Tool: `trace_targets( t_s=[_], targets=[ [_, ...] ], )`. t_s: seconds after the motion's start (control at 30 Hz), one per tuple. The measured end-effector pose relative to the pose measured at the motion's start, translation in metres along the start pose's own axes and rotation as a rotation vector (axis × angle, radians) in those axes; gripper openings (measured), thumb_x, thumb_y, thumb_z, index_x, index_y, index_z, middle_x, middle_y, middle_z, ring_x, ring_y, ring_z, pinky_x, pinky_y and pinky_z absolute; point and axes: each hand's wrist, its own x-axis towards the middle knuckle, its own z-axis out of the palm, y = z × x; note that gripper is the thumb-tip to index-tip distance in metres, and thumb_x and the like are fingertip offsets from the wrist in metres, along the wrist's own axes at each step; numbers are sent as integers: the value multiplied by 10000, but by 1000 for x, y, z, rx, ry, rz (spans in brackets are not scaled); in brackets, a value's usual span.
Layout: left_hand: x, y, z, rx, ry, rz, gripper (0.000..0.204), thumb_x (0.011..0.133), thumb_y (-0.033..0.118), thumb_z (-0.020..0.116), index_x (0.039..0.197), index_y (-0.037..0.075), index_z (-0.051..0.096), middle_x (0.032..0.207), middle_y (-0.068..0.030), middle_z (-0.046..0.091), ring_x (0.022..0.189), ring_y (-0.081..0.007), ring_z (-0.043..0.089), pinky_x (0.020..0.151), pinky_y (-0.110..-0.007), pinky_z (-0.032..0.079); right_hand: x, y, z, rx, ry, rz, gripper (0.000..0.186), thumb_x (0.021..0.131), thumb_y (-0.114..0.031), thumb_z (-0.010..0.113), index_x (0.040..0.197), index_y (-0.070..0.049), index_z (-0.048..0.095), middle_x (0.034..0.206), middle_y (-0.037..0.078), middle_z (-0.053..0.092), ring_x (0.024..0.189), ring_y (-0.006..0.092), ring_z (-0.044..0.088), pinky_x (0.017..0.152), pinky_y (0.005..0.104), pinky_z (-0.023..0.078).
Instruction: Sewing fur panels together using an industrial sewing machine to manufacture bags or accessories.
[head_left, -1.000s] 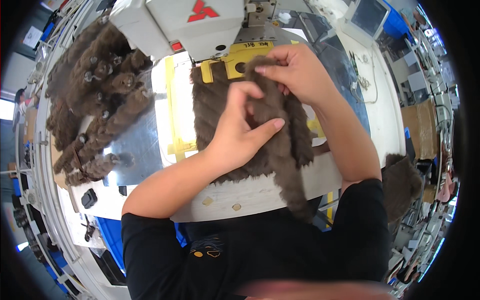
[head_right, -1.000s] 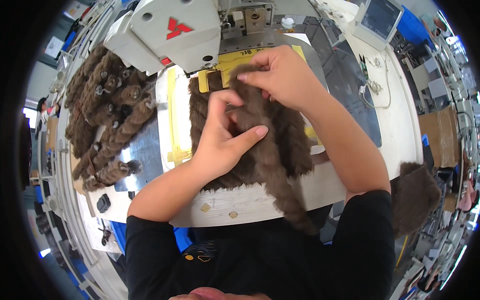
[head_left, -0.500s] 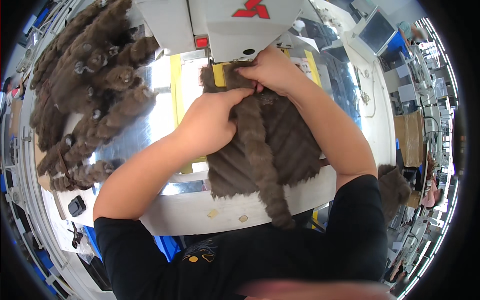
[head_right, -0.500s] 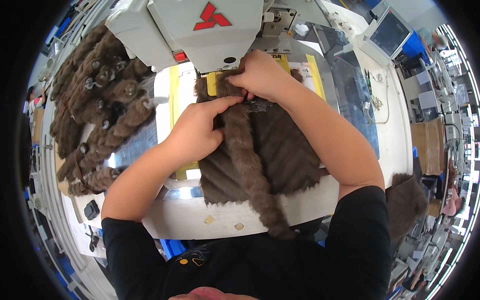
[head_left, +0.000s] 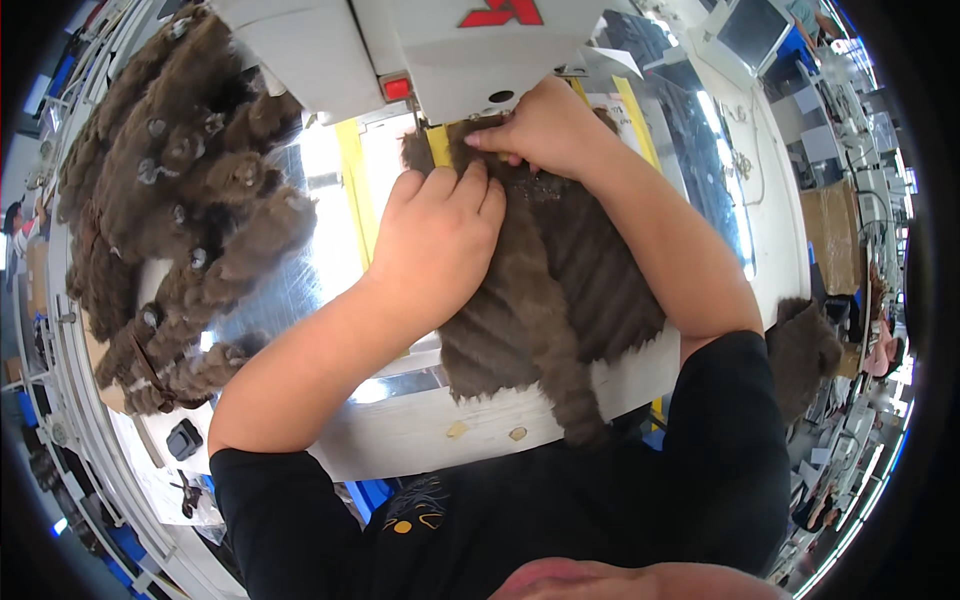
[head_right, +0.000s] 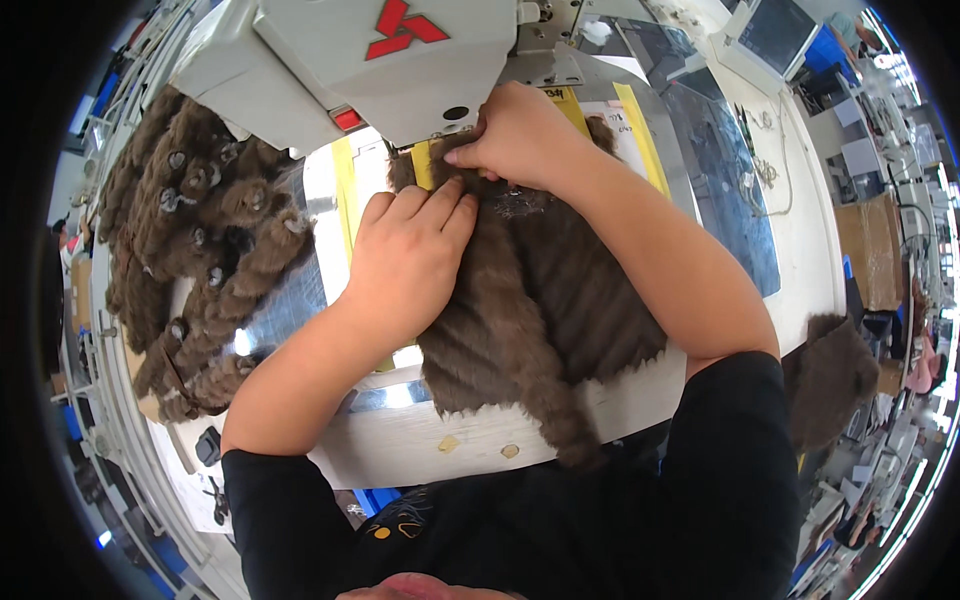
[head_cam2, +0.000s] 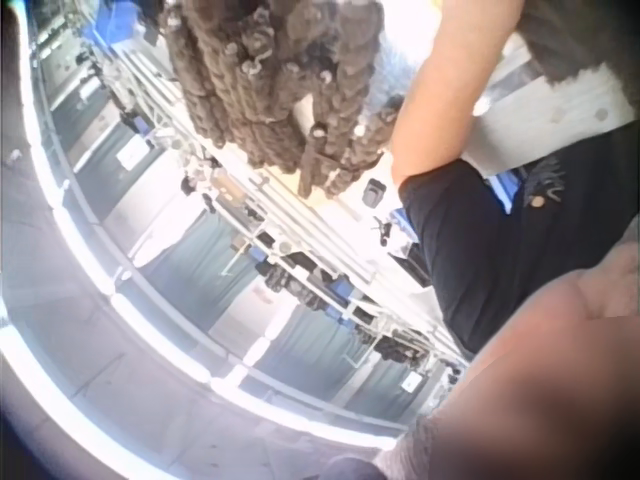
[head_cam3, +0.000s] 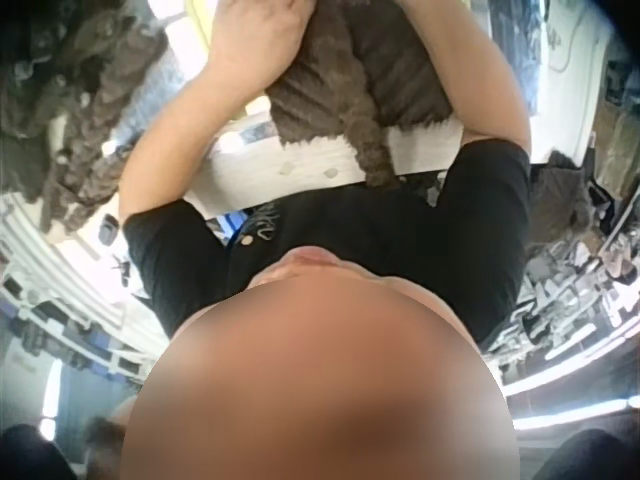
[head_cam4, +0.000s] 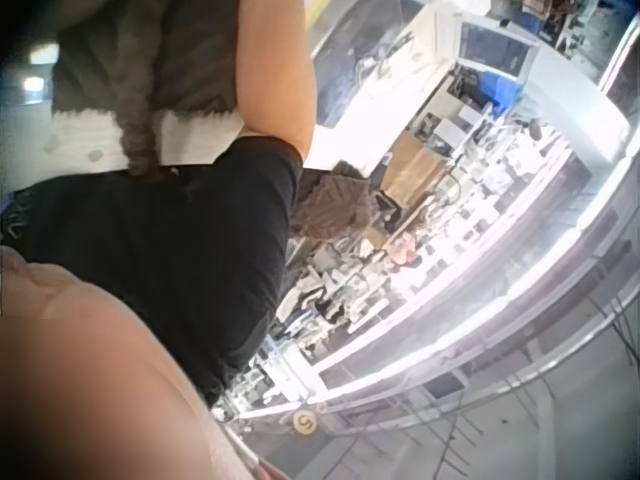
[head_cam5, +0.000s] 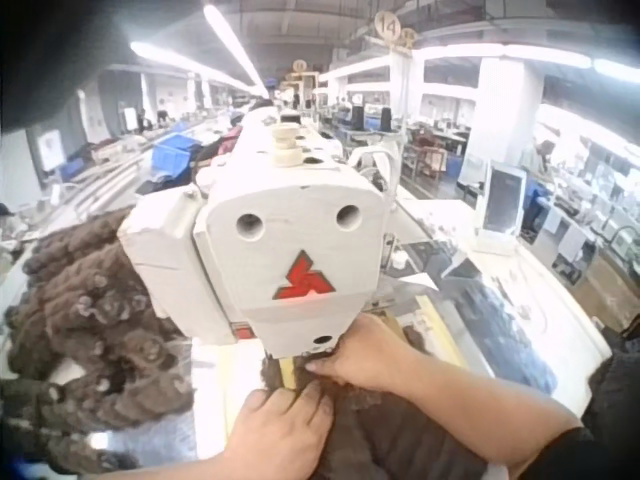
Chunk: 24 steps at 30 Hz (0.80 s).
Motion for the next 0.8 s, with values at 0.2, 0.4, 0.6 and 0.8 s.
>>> trace_targets(
  t_s=[0.2, 0.4, 0.6, 0.8],
  targets=[
    [0, -1, -2, 15, -56, 4, 351, 839, 122, 597, 1169, 56, 695, 1256, -79, 708, 992, -208, 634, 845, -364, 463, 6, 6, 5, -23, 9, -16, 256, 802, -189, 819, 911, 26, 732, 685, 156, 702, 601, 289, 702, 667, 410, 575],
    [11, -10, 4, 138, -33, 39, 398, 826, 143, 604, 1185, 2, 699, 1220, -124, 730, 934, -216, 646, 809, -373, 475, 13, 19, 9, -256, 159, -283, 242, 787, -231, 821, 855, -7, 759, 836, 174, 748, 871, 393, 721, 787, 473, 574],
    [16, -13, 7, 104, -62, 34, 377, 839, 123, 610, 1184, 1, 699, 1220, -130, 736, 910, -209, 647, 785, -360, 474, 23, 30, 8, -282, 208, -278, 271, 746, -252, 836, 831, -4, 766, 850, 205, 741, 879, 390, 725, 808, 448, 580],
    [20, -19, 12, 104, -41, 21, 209, 829, 117, 634, 1025, 60, 679, 1187, -123, 750, 877, -217, 656, 756, -367, 473, 24, 24, -1, -217, 53, -119, 181, 742, -176, 771, 808, -7, 769, 813, 215, 736, 829, 381, 728, 788, 438, 581]
  ],
)
